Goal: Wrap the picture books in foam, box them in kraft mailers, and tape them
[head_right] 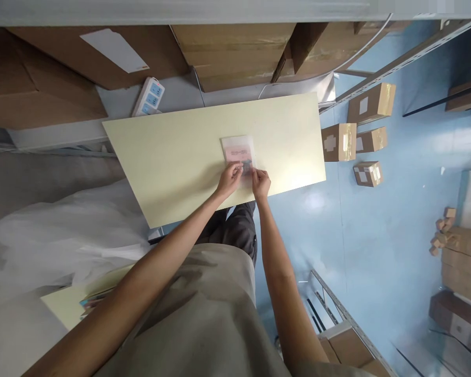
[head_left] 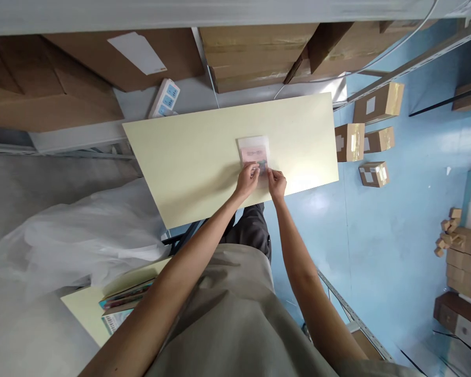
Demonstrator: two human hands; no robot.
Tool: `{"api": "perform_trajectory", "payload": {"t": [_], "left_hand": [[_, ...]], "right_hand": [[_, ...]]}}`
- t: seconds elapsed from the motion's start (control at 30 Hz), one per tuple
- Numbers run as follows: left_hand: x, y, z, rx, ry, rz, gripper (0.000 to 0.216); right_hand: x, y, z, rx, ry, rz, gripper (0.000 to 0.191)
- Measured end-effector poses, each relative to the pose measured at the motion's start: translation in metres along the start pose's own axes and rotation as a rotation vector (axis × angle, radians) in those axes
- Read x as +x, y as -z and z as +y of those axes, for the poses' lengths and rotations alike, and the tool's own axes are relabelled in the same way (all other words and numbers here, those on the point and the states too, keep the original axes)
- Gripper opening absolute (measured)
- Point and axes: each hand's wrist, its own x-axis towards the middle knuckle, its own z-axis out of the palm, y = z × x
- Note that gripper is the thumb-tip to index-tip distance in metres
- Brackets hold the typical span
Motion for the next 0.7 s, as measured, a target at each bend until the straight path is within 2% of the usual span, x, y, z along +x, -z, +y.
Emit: {"api": "perform_trajectory", "payload": {"t": [0.07,0.17,0.23,0.3,0.4,0.47,0.57,0.7], "left_hand": [[-0.002,0.004,0.000,0.024,0.018,0.026,0.017],[-0.005,0.013,0.000,0.132,0.060,0.235,0.019],[-0.005,0.017,-0.002,0.168,0.137,0.350,0.024],[-0.003,0.019,-0.004,0.145,0.216,0.356,0.027],[0.003,0.016,-0.006,0.111,0.260,0.311,0.028],[0.008,0.014,-0.006,0.113,0.283,0.322,0.029],[0.013,0.012,-0.005,0.116,0.310,0.346,0.027],[0.015,0.015,-0.005,0.090,0.317,0.327,0.018]], "right_hand": [[0.001,-0.002,0.000,-0.023,-0.026,0.043,0.048],[0.001,-0.004,-0.001,-0.033,-0.071,0.075,0.042],[0.001,-0.004,-0.003,-0.018,-0.102,0.077,0.041],[0.003,-0.003,-0.004,0.001,-0.127,0.063,0.039],[0.006,-0.002,-0.008,-0.007,-0.186,0.049,0.032],[0.009,-0.002,-0.011,-0.069,-0.204,0.096,0.029],[0.011,-0.003,-0.018,-0.243,-0.109,0.178,0.029],[0.015,-0.009,-0.029,-0.373,0.015,0.052,0.030]]}}
